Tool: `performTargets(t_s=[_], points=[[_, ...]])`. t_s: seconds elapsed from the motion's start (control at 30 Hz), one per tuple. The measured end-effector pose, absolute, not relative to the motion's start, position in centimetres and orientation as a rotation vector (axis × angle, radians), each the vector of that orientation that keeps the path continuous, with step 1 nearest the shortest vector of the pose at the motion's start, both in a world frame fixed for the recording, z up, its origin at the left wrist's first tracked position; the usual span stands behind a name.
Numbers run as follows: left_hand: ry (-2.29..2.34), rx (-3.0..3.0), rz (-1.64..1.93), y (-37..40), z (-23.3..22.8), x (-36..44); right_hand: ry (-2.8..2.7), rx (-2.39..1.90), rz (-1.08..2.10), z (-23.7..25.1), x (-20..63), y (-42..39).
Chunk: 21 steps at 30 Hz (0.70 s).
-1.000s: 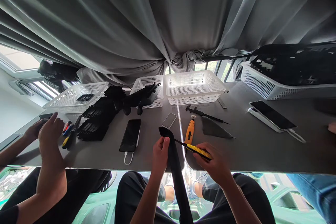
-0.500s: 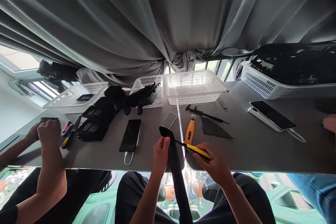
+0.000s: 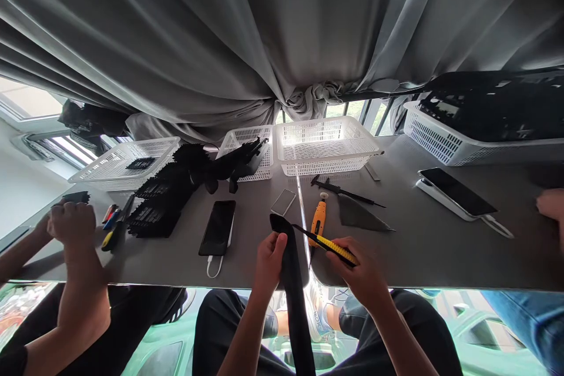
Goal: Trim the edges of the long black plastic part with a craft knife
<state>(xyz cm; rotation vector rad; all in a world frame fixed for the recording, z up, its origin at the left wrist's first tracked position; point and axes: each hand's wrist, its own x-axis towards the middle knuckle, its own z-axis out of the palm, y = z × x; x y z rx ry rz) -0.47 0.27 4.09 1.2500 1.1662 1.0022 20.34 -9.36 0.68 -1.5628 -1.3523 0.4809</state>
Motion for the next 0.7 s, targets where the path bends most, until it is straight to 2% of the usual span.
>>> performTargets(t_s=[0.7], points=[[1.111, 1.302, 0.924, 0.18, 3.52, -0.76, -1.324, -1.571, 0.471, 0.43, 20.56, -9.29]])
